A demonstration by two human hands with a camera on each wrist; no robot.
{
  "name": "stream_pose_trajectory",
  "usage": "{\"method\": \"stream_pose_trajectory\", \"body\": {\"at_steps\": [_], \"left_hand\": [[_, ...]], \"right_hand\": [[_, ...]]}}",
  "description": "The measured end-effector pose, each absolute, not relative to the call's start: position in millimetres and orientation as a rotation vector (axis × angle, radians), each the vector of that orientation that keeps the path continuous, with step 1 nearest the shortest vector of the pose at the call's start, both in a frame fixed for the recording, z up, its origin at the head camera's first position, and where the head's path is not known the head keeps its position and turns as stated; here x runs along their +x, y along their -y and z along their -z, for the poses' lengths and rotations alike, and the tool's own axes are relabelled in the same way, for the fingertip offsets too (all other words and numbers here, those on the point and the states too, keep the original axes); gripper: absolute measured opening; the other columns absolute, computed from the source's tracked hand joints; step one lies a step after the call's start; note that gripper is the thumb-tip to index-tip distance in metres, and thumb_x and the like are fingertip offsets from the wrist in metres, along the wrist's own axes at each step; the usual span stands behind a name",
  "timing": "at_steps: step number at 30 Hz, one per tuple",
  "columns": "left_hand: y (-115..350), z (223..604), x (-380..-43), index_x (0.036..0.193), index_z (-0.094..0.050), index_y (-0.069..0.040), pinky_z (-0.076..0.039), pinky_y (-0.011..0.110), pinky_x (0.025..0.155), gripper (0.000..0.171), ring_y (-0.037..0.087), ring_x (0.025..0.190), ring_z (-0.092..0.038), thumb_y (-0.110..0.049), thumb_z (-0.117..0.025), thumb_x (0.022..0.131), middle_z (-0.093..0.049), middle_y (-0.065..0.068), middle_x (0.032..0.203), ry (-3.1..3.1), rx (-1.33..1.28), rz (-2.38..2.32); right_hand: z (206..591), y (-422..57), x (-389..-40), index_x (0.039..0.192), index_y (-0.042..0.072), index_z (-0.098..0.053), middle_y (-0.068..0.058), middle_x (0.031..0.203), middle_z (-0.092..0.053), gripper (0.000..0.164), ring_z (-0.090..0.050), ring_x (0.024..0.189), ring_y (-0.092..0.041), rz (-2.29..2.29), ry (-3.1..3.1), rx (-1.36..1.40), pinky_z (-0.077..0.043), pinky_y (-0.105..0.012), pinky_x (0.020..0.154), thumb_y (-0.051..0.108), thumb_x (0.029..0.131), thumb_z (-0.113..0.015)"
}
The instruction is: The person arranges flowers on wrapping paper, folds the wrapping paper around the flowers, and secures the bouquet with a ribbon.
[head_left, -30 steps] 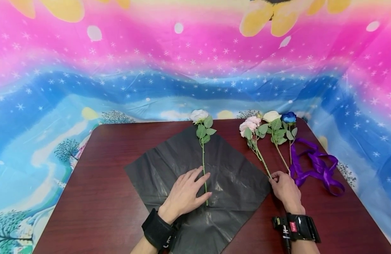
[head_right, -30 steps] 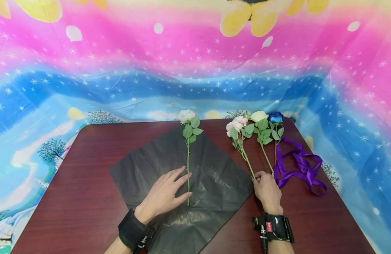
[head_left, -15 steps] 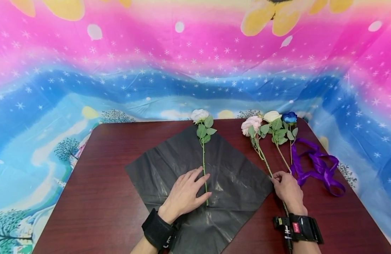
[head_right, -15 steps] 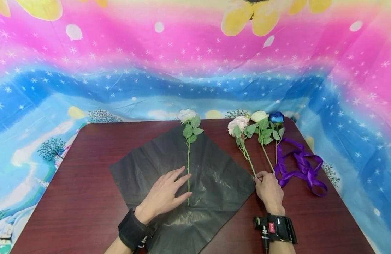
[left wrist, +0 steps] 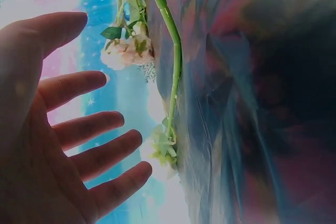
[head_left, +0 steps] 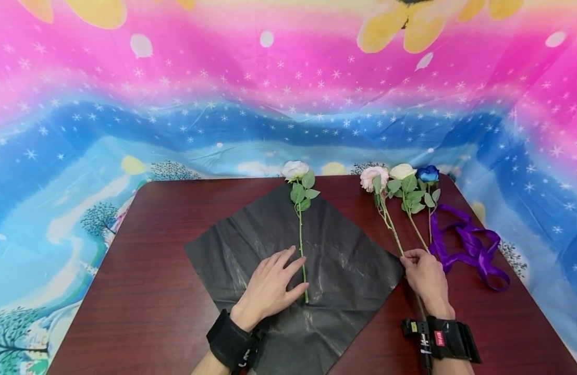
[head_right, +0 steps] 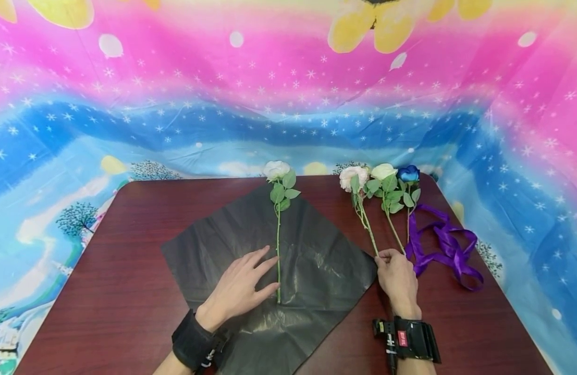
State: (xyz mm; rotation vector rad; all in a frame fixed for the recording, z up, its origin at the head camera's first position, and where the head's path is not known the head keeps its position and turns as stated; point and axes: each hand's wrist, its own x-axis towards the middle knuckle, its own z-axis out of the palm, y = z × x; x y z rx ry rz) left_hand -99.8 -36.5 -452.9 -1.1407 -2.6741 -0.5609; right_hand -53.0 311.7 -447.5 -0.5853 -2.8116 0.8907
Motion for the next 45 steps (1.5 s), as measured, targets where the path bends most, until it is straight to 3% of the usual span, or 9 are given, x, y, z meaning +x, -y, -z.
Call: {"method": "stream_pose_trajectory", "body": {"at_steps": [15,25,33,39,45], "left_hand": [[41.8,453.6,-96.4,0.133,-0.057,-0.018,-0.041,0.046,0.096,0.049,0.026,0.125,-0.047,-0.046,-0.058,0.093,-0.047,0.012,0.141,2.689,-1.107,0.566],[44.0,455.1,-95.8,0.131,-0.059,-0.018,-0.041,0.047,0.096,0.047,0.026,0.125,-0.047,-0.046,-0.058,0.093,-0.047,0.011,0.141,2.713,-1.086,0.558],[47.3,455.6,-94.9,0.131,-0.059,-0.018,-0.041,0.047,0.096,0.045,0.026,0.125,-0.047,-0.045,-0.057,0.094,-0.047,0.011,0.141,2.714,-1.066,0.578],[52.7,453.6,-93.7,0.132,-0.058,-0.019,-0.040,0.047,0.097,0.046,0.025,0.126,-0.046,-0.044,-0.057,0.094,-0.045,0.011,0.142,2.740,-1.036,0.594],[57.8,453.7,-92.7,0.132,-0.058,-0.018,-0.039,0.047,0.097,0.046,0.026,0.126,-0.046,-0.044,-0.056,0.095,-0.045,0.011,0.143,2.760,-1.009,0.598]], "right_hand": [[422.2,-304.6,-51.8,0.103,-0.002,-0.067,-0.014,0.083,-0.067,0.019,-0.060,0.065,-0.020,-0.832,2.657,-0.492,-0.043,-0.027,0.051,0.014,0.094,-0.062],[416.0,-303.7,-48.5,0.109,-0.002,-0.065,-0.018,0.085,-0.067,0.023,-0.067,0.059,-0.025,-0.922,2.619,-0.513,-0.044,-0.022,0.046,0.017,0.096,-0.058],[411.4,-291.7,-53.4,0.110,-0.001,-0.064,-0.021,0.090,-0.068,0.024,-0.068,0.058,-0.019,-1.031,2.572,-0.494,-0.048,-0.019,0.049,0.018,0.096,-0.059],[411.3,-272.6,-66.9,0.109,0.000,-0.064,-0.022,0.091,-0.067,0.023,-0.068,0.059,-0.017,-1.157,2.535,-0.495,-0.052,-0.021,0.052,0.017,0.096,-0.061],[414.1,-251.2,-82.7,0.108,-0.003,-0.063,-0.022,0.093,-0.066,0.021,-0.069,0.063,-0.018,-1.322,2.468,-0.442,-0.055,-0.031,0.058,0.013,0.094,-0.062]]}}
